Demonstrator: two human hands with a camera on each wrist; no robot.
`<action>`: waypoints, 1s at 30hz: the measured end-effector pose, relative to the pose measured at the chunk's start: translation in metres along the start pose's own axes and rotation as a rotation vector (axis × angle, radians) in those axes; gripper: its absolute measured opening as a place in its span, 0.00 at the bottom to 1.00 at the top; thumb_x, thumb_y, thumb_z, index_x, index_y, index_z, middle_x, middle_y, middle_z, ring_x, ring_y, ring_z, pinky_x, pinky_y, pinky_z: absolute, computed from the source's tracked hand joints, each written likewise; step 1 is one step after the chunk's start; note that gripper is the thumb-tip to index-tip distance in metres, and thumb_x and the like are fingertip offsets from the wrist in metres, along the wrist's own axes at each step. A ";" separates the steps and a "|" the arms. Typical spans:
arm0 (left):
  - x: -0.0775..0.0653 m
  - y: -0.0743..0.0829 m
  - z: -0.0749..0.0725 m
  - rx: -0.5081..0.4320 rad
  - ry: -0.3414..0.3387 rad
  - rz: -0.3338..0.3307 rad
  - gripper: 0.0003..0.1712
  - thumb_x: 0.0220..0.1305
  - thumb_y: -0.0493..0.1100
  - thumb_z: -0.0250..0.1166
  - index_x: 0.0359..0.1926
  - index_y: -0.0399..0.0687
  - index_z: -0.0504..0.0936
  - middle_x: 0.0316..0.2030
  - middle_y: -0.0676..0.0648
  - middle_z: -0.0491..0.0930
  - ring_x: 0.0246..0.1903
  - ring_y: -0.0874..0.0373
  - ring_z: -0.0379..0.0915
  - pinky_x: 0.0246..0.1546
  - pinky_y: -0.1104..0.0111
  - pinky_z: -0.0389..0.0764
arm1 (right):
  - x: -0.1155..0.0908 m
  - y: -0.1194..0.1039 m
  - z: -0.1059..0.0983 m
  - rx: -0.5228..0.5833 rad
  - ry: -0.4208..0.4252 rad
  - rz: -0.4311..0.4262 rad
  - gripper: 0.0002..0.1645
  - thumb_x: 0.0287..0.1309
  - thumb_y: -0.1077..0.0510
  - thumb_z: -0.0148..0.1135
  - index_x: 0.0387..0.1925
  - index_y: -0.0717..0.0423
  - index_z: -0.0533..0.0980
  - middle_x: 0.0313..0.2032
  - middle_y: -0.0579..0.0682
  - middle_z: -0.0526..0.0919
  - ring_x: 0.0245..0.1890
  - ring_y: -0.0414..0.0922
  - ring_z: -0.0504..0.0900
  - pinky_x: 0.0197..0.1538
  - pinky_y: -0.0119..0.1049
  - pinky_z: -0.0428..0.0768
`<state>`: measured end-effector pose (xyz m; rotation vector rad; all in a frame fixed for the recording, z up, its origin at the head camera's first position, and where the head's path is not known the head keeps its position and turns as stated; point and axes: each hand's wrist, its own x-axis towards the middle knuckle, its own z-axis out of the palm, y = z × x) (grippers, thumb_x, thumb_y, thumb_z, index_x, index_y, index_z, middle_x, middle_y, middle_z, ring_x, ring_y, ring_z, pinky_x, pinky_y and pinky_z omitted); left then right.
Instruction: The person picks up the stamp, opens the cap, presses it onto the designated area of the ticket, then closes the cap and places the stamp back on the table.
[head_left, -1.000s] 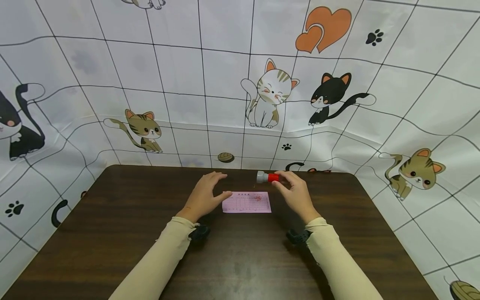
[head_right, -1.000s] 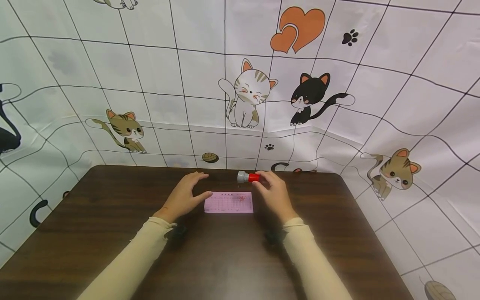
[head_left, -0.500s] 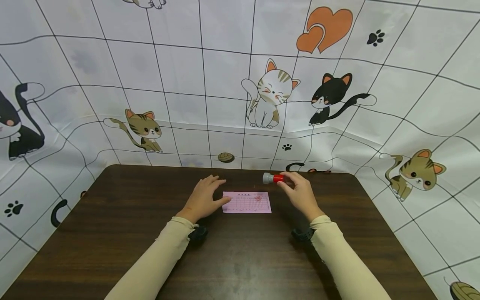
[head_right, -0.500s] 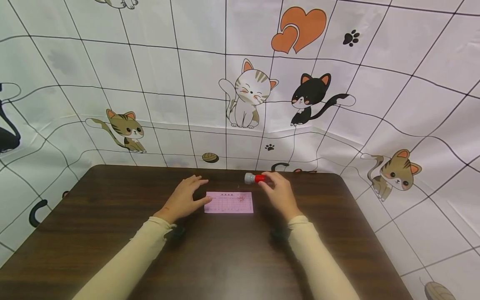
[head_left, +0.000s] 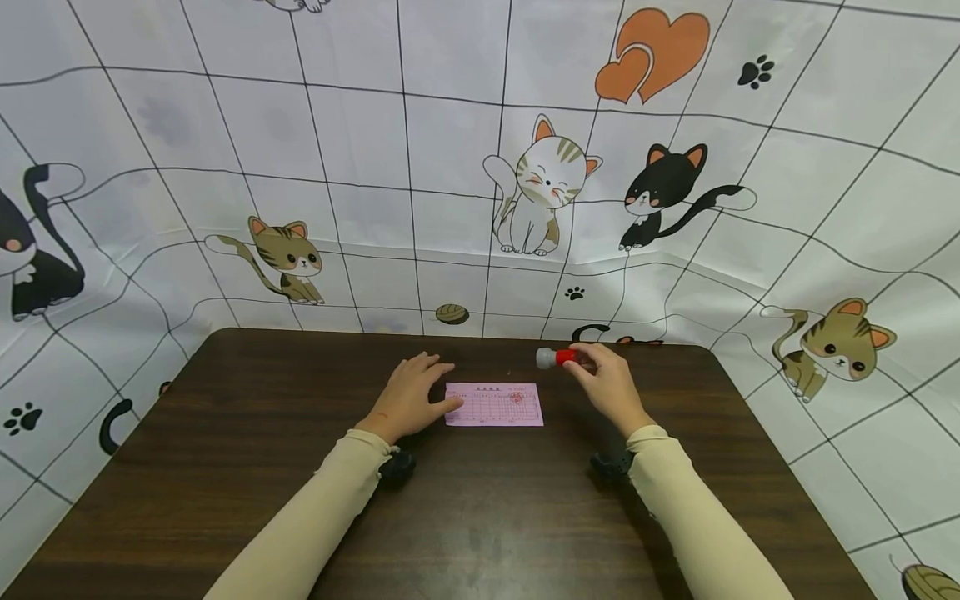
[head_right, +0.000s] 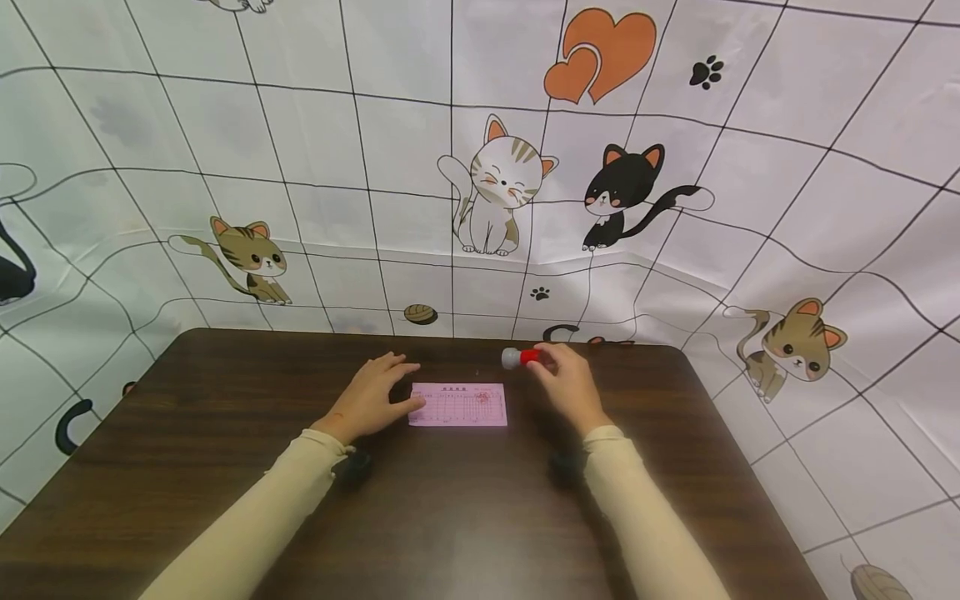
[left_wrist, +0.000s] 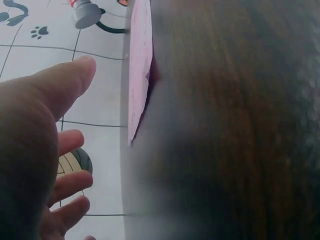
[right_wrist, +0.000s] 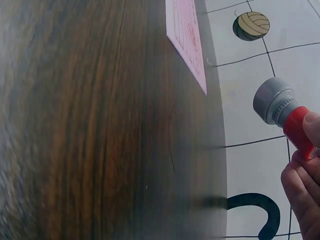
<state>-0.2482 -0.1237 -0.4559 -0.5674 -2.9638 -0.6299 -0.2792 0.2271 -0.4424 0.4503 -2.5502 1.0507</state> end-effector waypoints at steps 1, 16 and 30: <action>0.000 0.000 0.000 0.003 -0.007 0.001 0.42 0.67 0.64 0.67 0.74 0.50 0.71 0.75 0.38 0.64 0.78 0.40 0.51 0.78 0.44 0.47 | 0.000 0.001 0.000 -0.001 -0.003 0.001 0.21 0.62 0.61 0.73 0.55 0.63 0.82 0.45 0.58 0.85 0.43 0.53 0.85 0.51 0.50 0.85; 0.000 0.003 0.007 0.028 -0.094 -0.012 0.46 0.63 0.68 0.69 0.75 0.50 0.71 0.76 0.38 0.63 0.78 0.40 0.51 0.78 0.44 0.48 | 0.009 0.010 -0.004 -0.100 -0.067 0.019 0.20 0.66 0.57 0.71 0.55 0.64 0.82 0.42 0.57 0.84 0.40 0.51 0.82 0.46 0.49 0.82; 0.000 0.009 0.010 0.015 -0.133 -0.014 0.47 0.61 0.68 0.71 0.74 0.49 0.73 0.75 0.37 0.64 0.75 0.40 0.57 0.76 0.44 0.53 | 0.020 0.010 0.001 -0.224 -0.116 -0.007 0.20 0.66 0.54 0.71 0.52 0.64 0.83 0.39 0.56 0.84 0.39 0.50 0.80 0.45 0.49 0.81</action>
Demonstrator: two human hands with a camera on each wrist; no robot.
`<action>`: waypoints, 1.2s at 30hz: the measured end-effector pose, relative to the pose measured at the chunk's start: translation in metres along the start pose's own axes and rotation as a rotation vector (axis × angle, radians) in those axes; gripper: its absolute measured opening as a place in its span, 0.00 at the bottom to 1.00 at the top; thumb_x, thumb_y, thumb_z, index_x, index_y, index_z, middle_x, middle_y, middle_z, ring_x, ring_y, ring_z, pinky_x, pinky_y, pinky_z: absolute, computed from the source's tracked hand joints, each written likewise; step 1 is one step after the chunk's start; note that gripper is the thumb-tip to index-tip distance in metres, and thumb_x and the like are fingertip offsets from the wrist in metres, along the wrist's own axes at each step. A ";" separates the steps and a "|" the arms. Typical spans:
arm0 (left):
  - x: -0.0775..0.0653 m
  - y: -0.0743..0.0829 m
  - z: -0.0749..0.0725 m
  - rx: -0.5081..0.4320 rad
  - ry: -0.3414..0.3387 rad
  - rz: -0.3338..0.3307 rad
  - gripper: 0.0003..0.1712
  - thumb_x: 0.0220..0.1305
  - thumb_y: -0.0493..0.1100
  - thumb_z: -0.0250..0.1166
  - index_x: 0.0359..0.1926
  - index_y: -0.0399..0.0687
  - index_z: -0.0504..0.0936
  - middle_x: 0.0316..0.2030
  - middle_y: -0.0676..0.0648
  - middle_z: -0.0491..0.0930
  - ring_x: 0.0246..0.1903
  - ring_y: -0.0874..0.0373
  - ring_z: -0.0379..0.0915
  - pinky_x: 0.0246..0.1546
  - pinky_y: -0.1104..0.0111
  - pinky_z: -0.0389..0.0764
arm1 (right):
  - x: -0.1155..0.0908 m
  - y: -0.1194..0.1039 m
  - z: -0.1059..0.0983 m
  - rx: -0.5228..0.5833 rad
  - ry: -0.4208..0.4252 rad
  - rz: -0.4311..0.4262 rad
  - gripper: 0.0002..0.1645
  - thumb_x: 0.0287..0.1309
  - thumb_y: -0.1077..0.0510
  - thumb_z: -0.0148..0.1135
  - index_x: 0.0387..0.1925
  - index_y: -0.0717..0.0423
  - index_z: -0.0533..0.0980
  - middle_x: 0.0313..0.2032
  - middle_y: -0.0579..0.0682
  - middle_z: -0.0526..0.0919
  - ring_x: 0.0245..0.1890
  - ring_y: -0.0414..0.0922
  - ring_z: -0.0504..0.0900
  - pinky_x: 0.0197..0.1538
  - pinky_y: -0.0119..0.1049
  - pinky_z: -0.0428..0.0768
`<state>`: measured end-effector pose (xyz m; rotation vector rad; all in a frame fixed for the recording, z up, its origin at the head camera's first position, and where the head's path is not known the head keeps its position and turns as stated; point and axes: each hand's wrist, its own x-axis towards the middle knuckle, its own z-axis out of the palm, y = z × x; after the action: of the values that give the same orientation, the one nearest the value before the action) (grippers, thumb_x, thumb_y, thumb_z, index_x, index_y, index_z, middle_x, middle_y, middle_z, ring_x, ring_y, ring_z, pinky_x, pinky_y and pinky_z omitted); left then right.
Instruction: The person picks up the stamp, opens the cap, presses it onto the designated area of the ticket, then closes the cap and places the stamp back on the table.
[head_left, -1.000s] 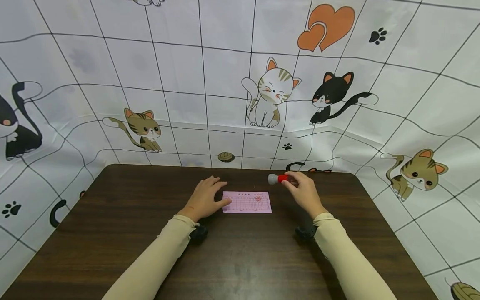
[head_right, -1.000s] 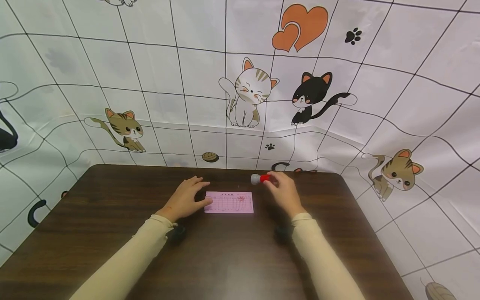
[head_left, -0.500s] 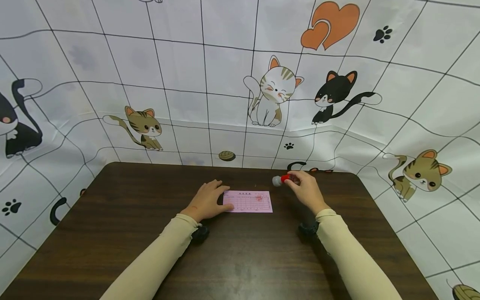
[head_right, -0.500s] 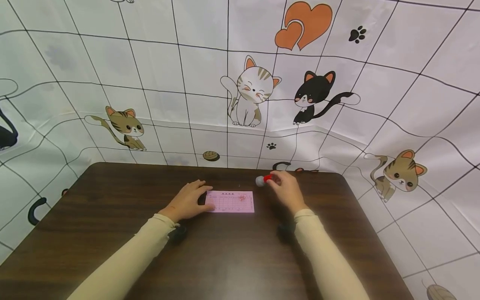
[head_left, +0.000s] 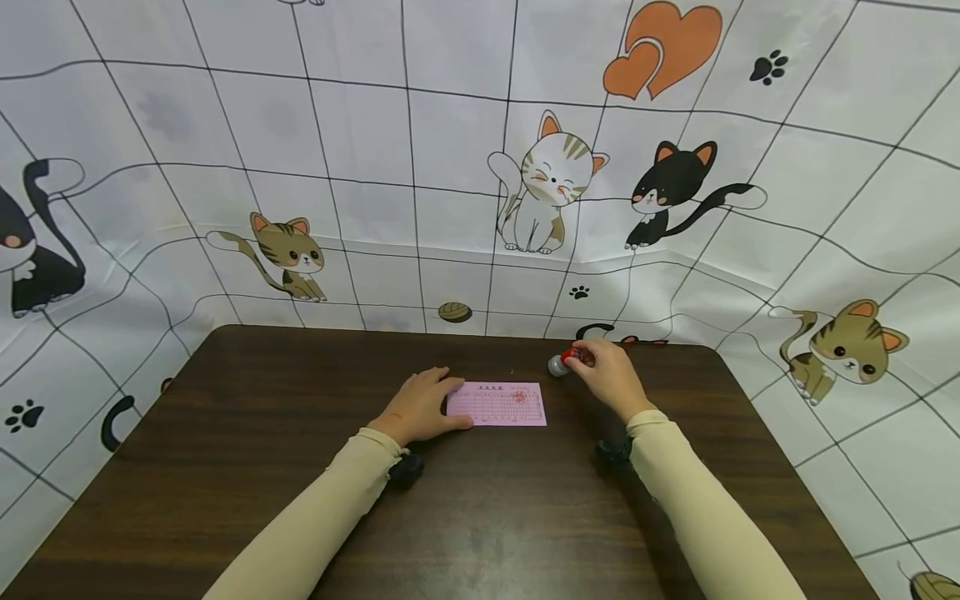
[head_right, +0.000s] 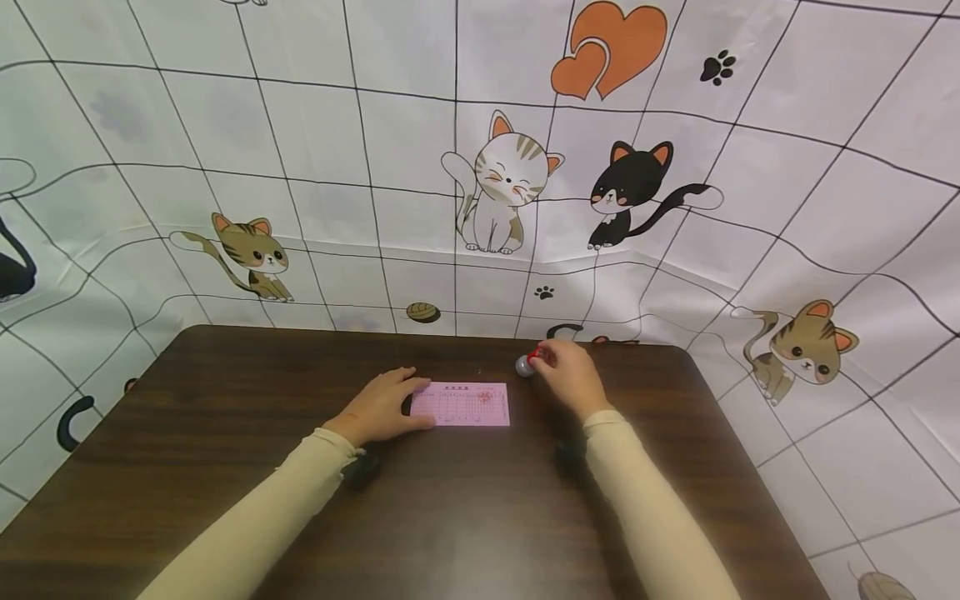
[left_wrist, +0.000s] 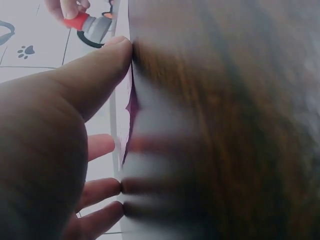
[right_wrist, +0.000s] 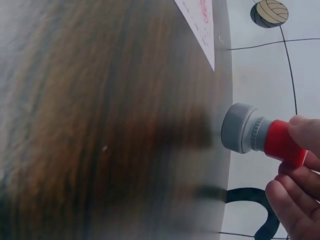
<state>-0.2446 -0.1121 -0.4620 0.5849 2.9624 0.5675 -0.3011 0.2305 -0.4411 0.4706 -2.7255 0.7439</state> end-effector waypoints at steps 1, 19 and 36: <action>-0.001 0.001 0.000 -0.002 0.002 0.003 0.47 0.61 0.67 0.71 0.73 0.49 0.73 0.75 0.37 0.64 0.75 0.39 0.57 0.76 0.43 0.54 | 0.001 -0.001 0.000 -0.008 0.000 -0.001 0.20 0.66 0.54 0.71 0.52 0.64 0.83 0.38 0.56 0.84 0.38 0.50 0.80 0.45 0.49 0.81; 0.002 0.005 0.003 -0.017 0.016 -0.012 0.46 0.58 0.65 0.75 0.70 0.46 0.76 0.73 0.36 0.67 0.74 0.39 0.59 0.75 0.42 0.55 | 0.005 -0.011 0.009 -0.008 -0.028 0.079 0.20 0.65 0.53 0.70 0.50 0.66 0.82 0.43 0.61 0.84 0.42 0.55 0.83 0.49 0.53 0.83; 0.006 0.005 0.003 -0.034 0.009 -0.022 0.48 0.57 0.65 0.76 0.70 0.41 0.75 0.73 0.35 0.67 0.74 0.38 0.59 0.75 0.41 0.55 | 0.005 -0.012 0.018 0.031 -0.068 0.157 0.27 0.65 0.52 0.72 0.56 0.67 0.78 0.49 0.62 0.82 0.48 0.57 0.82 0.55 0.53 0.82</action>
<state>-0.2475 -0.1042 -0.4629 0.5473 2.9571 0.6191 -0.3045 0.2099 -0.4486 0.2961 -2.8434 0.8241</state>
